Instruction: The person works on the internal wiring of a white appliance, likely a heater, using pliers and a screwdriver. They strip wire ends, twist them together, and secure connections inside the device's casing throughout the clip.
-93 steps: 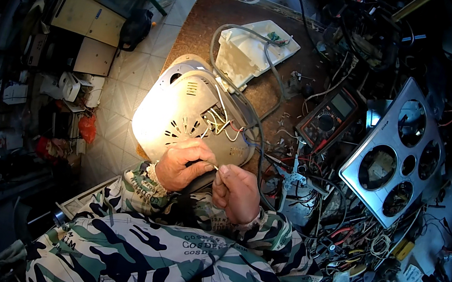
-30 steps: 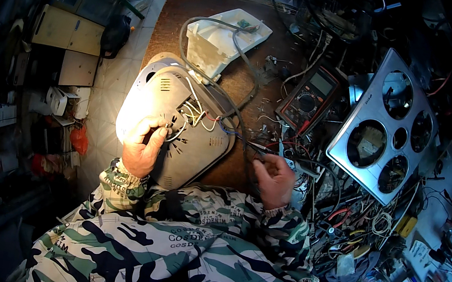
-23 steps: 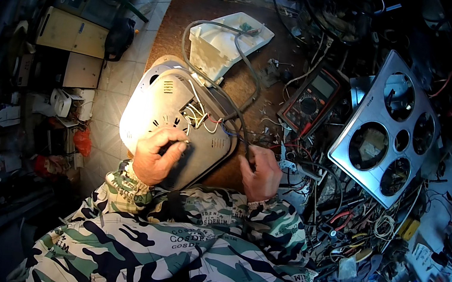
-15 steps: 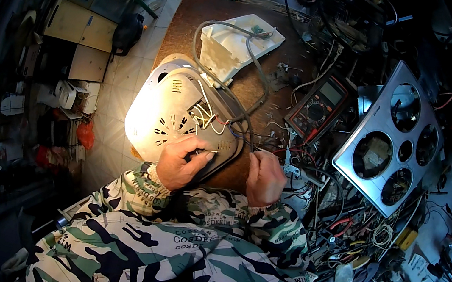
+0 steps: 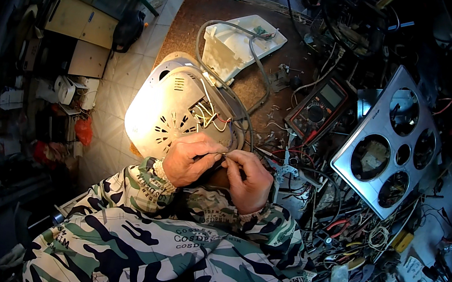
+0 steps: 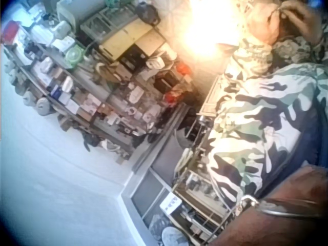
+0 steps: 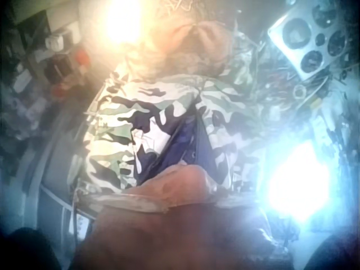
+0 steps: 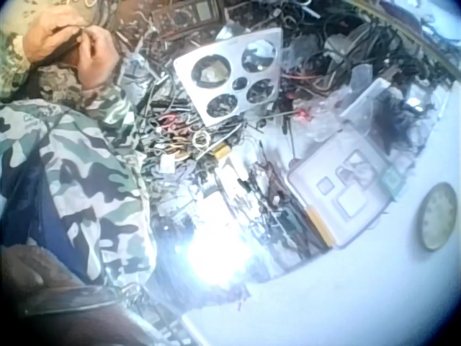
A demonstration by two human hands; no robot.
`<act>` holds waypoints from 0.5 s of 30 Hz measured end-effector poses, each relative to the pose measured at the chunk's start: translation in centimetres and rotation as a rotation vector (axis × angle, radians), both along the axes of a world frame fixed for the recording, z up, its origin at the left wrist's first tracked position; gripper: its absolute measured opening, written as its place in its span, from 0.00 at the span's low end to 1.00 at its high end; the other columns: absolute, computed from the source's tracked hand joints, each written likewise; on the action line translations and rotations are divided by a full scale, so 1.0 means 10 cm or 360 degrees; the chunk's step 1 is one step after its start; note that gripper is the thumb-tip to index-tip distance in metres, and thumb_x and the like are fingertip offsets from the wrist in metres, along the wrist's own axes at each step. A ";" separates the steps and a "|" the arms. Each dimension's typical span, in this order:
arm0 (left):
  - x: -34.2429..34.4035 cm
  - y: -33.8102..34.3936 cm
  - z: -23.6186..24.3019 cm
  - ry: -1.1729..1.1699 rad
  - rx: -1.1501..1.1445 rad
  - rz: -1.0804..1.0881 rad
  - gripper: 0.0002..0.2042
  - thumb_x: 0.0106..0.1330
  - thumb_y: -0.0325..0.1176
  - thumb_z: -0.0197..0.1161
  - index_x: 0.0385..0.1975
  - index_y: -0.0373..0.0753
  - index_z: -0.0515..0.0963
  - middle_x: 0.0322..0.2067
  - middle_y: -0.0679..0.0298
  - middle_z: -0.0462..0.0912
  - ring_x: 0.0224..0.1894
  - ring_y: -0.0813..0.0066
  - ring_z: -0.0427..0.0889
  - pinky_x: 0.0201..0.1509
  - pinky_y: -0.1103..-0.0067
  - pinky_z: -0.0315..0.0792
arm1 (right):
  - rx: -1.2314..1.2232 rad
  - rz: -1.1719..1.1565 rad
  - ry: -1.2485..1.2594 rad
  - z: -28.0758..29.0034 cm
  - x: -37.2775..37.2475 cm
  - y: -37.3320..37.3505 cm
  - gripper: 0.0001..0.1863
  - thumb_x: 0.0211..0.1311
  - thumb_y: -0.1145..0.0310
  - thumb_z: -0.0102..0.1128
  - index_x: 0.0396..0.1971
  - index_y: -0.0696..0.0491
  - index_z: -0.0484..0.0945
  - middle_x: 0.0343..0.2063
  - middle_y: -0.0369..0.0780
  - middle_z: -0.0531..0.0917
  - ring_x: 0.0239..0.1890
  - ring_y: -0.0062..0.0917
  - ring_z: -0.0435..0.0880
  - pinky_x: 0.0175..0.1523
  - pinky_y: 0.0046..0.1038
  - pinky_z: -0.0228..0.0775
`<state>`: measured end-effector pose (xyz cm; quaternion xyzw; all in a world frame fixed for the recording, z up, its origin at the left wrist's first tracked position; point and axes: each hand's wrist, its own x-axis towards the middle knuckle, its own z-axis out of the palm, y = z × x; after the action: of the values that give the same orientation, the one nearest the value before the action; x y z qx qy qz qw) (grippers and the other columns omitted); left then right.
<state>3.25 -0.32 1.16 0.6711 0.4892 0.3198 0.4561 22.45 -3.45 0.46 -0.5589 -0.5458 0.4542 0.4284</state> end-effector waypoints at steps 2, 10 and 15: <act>-0.01 0.03 0.00 0.0028 0.0065 -0.0049 0.08 0.66 0.21 0.70 0.44 0.33 0.88 0.35 0.54 0.87 0.36 0.59 0.88 0.41 0.71 0.80 | 0.0331 0.0054 -0.0248 0.03 0.02 0.06 0.10 0.61 0.84 0.71 0.42 0.61 0.86 0.38 0.45 0.86 0.39 0.34 0.89 0.46 0.29 0.80; -0.03 0.03 0.01 0.0010 0.0023 -0.0061 0.06 0.66 0.24 0.71 0.42 0.36 0.87 0.34 0.54 0.85 0.38 0.53 0.87 0.41 0.68 0.80 | 0.0364 0.0111 -0.0361 0.05 0.03 0.11 0.10 0.59 0.82 0.72 0.40 0.59 0.86 0.37 0.46 0.85 0.38 0.39 0.87 0.44 0.33 0.79; -0.03 0.03 -0.01 0.0013 0.0062 -0.0101 0.05 0.66 0.24 0.71 0.40 0.34 0.86 0.34 0.55 0.84 0.37 0.55 0.87 0.40 0.70 0.80 | 0.0400 0.0272 -0.0365 0.03 0.09 0.15 0.10 0.59 0.82 0.71 0.40 0.61 0.83 0.37 0.48 0.84 0.38 0.43 0.86 0.43 0.36 0.79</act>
<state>2.91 -0.01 1.09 0.6963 0.4631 0.3119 0.4510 23.33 -1.92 0.76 -0.5008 -0.6888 0.3505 0.3897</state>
